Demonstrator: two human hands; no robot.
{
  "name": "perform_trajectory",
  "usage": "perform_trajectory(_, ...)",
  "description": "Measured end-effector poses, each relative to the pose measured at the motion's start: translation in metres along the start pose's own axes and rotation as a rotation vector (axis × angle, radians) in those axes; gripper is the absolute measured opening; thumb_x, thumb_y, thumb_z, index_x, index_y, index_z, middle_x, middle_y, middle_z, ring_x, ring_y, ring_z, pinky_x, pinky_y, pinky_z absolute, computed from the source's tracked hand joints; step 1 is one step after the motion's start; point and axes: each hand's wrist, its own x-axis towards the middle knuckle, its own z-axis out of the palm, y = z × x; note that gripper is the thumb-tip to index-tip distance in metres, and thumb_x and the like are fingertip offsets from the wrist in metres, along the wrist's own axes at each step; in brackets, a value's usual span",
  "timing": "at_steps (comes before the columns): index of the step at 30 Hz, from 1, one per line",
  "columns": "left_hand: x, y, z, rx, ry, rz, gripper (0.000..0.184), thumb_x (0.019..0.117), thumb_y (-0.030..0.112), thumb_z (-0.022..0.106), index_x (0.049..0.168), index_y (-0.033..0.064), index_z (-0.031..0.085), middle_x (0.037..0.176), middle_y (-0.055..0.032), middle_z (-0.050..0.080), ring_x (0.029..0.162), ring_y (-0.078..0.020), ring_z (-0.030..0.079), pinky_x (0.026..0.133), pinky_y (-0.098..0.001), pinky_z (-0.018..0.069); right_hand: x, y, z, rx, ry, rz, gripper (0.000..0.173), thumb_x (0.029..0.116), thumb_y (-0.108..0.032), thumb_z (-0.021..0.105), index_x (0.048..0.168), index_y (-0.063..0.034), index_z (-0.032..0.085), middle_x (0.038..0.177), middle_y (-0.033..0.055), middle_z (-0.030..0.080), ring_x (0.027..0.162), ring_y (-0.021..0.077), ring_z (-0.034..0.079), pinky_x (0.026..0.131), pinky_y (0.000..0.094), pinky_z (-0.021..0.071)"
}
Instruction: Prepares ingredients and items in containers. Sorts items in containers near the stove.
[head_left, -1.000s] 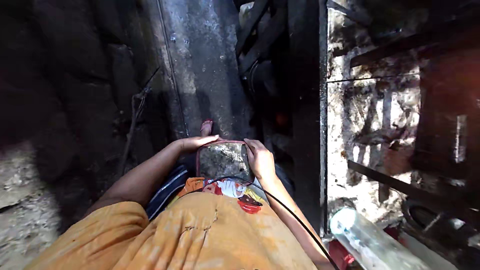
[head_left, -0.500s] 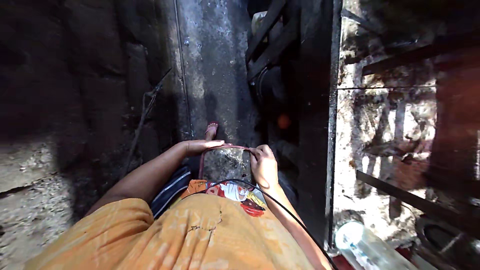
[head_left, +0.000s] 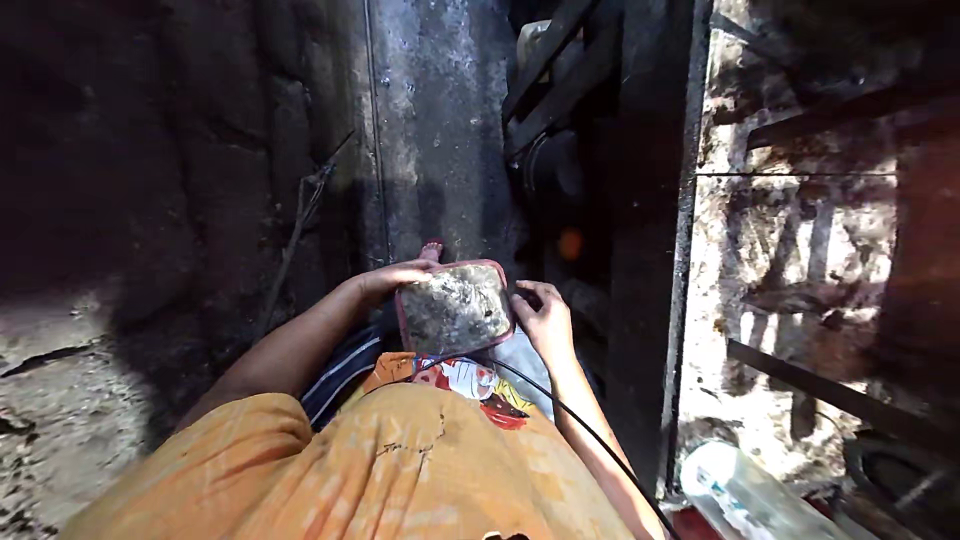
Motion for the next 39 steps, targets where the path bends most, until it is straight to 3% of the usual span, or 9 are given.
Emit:
perform_trajectory(3, -0.002, -0.009, -0.004, -0.054, 0.107, 0.068, 0.063, 0.0849, 0.043, 0.058, 0.141, 0.0166, 0.051, 0.121, -0.0025, 0.067, 0.102, -0.0088, 0.065, 0.085, -0.0323, 0.0566, 0.002, 0.005, -0.002, 0.105, -0.113, 0.146, 0.035, 0.0975, -0.035, 0.070, 0.121, -0.0093, 0.073, 0.114, 0.0072, 0.074, 0.095, 0.0147, 0.073, 0.088, 0.0368, 0.0608)
perform_trajectory(5, 0.001, -0.020, -0.004, -0.104, 0.151, 0.120, 0.062, 0.0830, 0.042, 0.063, 0.140, 0.0202, 0.052, 0.117, -0.0009, 0.068, 0.097, -0.0084, 0.066, 0.080, -0.0306, 0.0579, 0.003, 0.005, 0.004, 0.242, -0.035, 0.157, 0.028, 0.0956, -0.025, 0.073, 0.116, -0.0066, 0.074, 0.103, 0.0069, 0.076, 0.080, 0.0126, 0.074, 0.076, 0.0333, 0.0640)
perform_trajectory(10, 0.004, -0.012, 0.018, -0.038, 0.240, 0.136, 0.078, 0.0808, 0.021, 0.067, 0.154, 0.0213, 0.038, 0.138, -0.0067, 0.061, 0.115, -0.0170, 0.063, 0.094, -0.0393, 0.0553, 0.019, 0.007, 0.021, 0.149, 0.240, 0.081, 0.019, 0.0936, -0.014, 0.071, 0.110, -0.0060, 0.077, 0.109, 0.0100, 0.075, 0.101, 0.0165, 0.071, 0.093, 0.0361, 0.0576)
perform_trajectory(14, 0.013, -0.013, 0.027, -0.043, 0.378, 0.149, 0.065, 0.0916, 0.015, 0.062, 0.153, 0.0220, 0.043, 0.139, -0.0076, 0.061, 0.115, -0.0208, 0.063, 0.093, -0.0435, 0.0542, 0.024, 0.005, 0.029, 0.017, 0.309, 0.030, 0.020, 0.0924, -0.011, 0.071, 0.109, -0.0027, 0.078, 0.111, 0.0154, 0.074, 0.107, 0.0246, 0.070, 0.098, 0.0403, 0.0548)
perform_trajectory(28, 0.020, -0.046, 0.045, -0.040, 0.512, 0.300, 0.068, 0.0861, 0.019, 0.069, 0.150, 0.0127, 0.047, 0.147, -0.0099, 0.054, 0.129, -0.0184, 0.056, 0.106, -0.0400, 0.0498, 0.029, -0.003, 0.028, -0.127, 0.340, -0.050, 0.023, 0.0856, -0.012, 0.075, 0.103, 0.0024, 0.073, 0.105, 0.0198, 0.072, 0.100, 0.0327, 0.070, 0.091, 0.0490, 0.0558)
perform_trajectory(32, 0.025, -0.046, 0.032, -0.183, 0.498, 0.189, 0.063, 0.0905, 0.015, 0.063, 0.150, 0.0143, 0.045, 0.136, -0.0122, 0.061, 0.113, -0.0199, 0.064, 0.093, -0.0415, 0.0551, 0.028, -0.017, 0.025, 0.168, 0.263, -0.040, 0.020, 0.0902, -0.019, 0.072, 0.103, -0.0028, 0.069, 0.100, 0.0108, 0.070, 0.092, 0.0200, 0.067, 0.084, 0.0425, 0.0551)
perform_trajectory(35, 0.023, -0.038, 0.028, -0.302, 0.357, 0.121, 0.058, 0.0968, 0.017, 0.052, 0.153, 0.0211, 0.038, 0.124, -0.0095, 0.065, 0.101, -0.0160, 0.067, 0.086, -0.0363, 0.0580, 0.030, -0.001, 0.025, 0.547, 0.184, -0.086, 0.026, 0.1019, -0.021, 0.054, 0.109, -0.0022, 0.071, 0.126, 0.0117, 0.065, 0.116, 0.0173, 0.062, 0.099, 0.0367, 0.0525)
perform_trajectory(37, 0.022, -0.036, 0.026, -0.301, 0.295, 0.118, 0.057, 0.0985, 0.020, 0.050, 0.154, 0.0229, 0.037, 0.124, -0.0087, 0.066, 0.102, -0.0161, 0.067, 0.087, -0.0366, 0.0576, 0.031, 0.011, 0.022, 0.760, 0.103, -0.142, 0.035, 0.0989, -0.014, 0.041, 0.108, -0.0014, 0.072, 0.154, 0.0149, 0.048, 0.142, 0.0229, 0.045, 0.114, 0.0386, 0.0427)
perform_trajectory(39, 0.026, -0.038, 0.021, -0.296, 0.251, 0.124, 0.057, 0.0990, 0.024, 0.047, 0.155, 0.0235, 0.034, 0.125, -0.0075, 0.066, 0.103, -0.0159, 0.067, 0.087, -0.0366, 0.0576, 0.035, 0.022, 0.016, 0.716, 0.034, -0.147, 0.032, 0.0915, -0.009, 0.049, 0.108, -0.0052, 0.076, 0.164, 0.0139, 0.033, 0.150, 0.0247, 0.034, 0.117, 0.0389, 0.0394)
